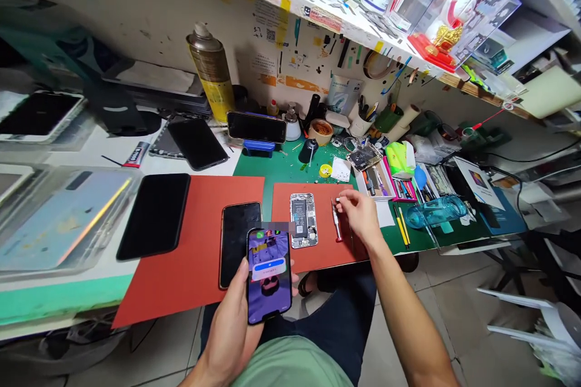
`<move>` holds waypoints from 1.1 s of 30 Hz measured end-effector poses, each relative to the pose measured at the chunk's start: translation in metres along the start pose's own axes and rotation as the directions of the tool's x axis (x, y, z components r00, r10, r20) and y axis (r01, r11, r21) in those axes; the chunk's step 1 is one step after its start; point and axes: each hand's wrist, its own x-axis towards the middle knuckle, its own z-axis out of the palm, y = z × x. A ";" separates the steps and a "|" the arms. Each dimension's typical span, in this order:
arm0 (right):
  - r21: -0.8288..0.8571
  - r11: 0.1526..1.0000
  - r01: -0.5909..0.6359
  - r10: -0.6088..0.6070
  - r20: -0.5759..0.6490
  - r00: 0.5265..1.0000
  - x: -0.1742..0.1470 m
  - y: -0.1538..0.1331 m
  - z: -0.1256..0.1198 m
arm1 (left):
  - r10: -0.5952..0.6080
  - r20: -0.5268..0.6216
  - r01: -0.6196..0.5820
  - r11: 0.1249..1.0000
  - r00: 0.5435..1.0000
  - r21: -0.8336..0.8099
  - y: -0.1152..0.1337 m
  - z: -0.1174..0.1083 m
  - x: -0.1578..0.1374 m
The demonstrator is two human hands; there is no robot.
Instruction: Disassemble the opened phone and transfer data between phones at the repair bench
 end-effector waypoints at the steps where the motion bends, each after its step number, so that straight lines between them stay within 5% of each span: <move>1: -0.064 0.998 -0.006 0.006 -0.004 1.000 0.016 0.002 -0.004 | 0.003 0.000 -0.003 1.000 1.000 0.011 0.000 -0.002 -0.001; 5: -0.301 0.954 0.005 0.000 0.017 1.000 0.054 0.002 -0.008 | 0.000 0.008 0.000 0.999 1.000 0.038 -0.002 -0.005 -0.003; 13: -0.522 0.851 0.048 -0.047 0.016 0.999 0.057 -0.005 -0.005 | -0.043 0.059 0.040 0.998 0.997 0.053 0.008 -0.006 -0.006; 26: -0.357 0.928 -0.106 0.088 -0.067 0.994 0.079 0.014 -0.026 | -0.080 0.051 0.078 0.996 0.995 0.044 0.017 0.016 -0.013; 30: -0.283 0.959 -0.026 0.013 -0.047 0.999 0.048 -0.010 -0.021 | -0.109 0.105 0.102 0.993 0.988 0.067 0.022 0.020 -0.011; 33: -0.118 0.992 0.043 -0.025 0.156 0.987 0.002 -0.024 -0.013 | -0.147 0.153 0.133 0.986 0.977 0.103 0.025 0.019 -0.006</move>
